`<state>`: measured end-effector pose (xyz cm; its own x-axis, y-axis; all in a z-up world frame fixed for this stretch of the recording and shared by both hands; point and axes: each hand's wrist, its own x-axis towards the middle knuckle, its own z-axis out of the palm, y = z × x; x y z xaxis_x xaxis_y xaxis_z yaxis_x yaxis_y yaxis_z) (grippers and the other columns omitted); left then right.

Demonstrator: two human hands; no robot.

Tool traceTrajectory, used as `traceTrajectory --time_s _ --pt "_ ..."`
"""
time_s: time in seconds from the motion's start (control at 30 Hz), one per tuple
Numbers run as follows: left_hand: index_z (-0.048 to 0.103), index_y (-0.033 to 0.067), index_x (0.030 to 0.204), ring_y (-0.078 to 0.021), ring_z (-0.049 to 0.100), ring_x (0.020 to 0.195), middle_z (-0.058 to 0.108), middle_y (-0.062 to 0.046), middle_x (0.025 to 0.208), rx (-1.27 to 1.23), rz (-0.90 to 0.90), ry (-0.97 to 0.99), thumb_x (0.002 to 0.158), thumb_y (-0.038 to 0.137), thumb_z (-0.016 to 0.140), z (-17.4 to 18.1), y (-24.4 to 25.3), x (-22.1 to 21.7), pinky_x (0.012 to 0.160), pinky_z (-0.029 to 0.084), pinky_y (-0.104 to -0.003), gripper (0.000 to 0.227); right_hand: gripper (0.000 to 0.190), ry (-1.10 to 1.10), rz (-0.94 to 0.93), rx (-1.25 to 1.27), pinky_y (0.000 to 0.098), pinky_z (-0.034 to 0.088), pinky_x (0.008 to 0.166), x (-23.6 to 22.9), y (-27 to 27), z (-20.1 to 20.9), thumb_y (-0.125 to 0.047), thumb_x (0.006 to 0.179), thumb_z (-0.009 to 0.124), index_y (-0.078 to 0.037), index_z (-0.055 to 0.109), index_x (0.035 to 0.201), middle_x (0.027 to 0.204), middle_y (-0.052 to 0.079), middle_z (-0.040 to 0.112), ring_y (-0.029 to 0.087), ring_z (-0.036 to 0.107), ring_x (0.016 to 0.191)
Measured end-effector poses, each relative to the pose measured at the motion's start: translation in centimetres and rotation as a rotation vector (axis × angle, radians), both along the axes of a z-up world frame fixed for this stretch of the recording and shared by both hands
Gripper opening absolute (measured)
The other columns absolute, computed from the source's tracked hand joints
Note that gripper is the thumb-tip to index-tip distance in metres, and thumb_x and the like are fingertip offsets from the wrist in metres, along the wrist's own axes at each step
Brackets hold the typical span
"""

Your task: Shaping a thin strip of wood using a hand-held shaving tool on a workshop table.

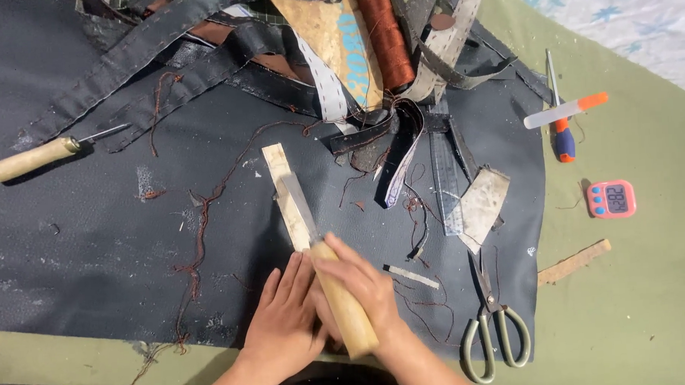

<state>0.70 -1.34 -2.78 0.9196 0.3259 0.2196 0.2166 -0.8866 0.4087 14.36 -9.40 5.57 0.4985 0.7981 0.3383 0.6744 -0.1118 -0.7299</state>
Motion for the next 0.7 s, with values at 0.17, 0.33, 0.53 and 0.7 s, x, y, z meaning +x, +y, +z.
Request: traceTrajectory --time_s 0.17,0.33,0.53,0.7 --pt "0.019 0.0157 0.166 -0.024 0.018 0.159 0.021 -0.009 0.172 0.195 0.035 0.142 0.099 0.059 0.031 -1.3 -0.3 0.0 0.126 0.017 -0.041 0.08 0.034 -0.088 -0.011 0.008 0.0307 0.064 0.093 -0.1 -0.6 0.4 -0.025 0.084 0.081 -0.013 0.071 0.114 0.135 0.024 0.066 0.028 0.079 0.109" --pt "0.046 0.0096 0.149 -0.0321 0.034 0.152 0.038 -0.015 0.164 -0.025 0.007 0.047 0.091 0.052 0.056 1.0 0.2 0.4 0.117 0.032 -0.051 0.072 0.03 -0.059 -0.022 -0.008 0.0302 0.061 0.097 1.4 1.6 0.4 -0.021 0.084 0.078 -0.016 0.07 0.113 0.135 0.021 0.067 0.025 0.076 0.114" --pt "0.041 0.0106 0.152 -0.03 0.031 0.154 0.035 -0.014 0.165 -0.005 0.01 0.045 0.094 0.054 0.053 0.5 0.1 0.1 0.119 0.029 -0.049 0.074 0.032 -0.059 -0.024 -0.037 0.0304 0.061 0.097 1.0 0.7 1.2 -0.024 0.083 0.08 -0.016 0.071 0.113 0.136 0.02 0.066 0.025 0.076 0.114" --pt "0.031 0.012 0.162 -0.0265 0.026 0.156 0.032 -0.011 0.168 0.006 0.019 0.069 0.1 0.051 0.04 -0.1 0.2 0.2 0.123 0.022 -0.045 0.073 0.029 -0.125 -0.004 -0.037 0.0281 0.064 0.085 0.7 1.1 1.2 -0.025 0.083 0.076 -0.016 0.072 0.111 0.135 0.021 0.067 0.027 0.082 0.1"
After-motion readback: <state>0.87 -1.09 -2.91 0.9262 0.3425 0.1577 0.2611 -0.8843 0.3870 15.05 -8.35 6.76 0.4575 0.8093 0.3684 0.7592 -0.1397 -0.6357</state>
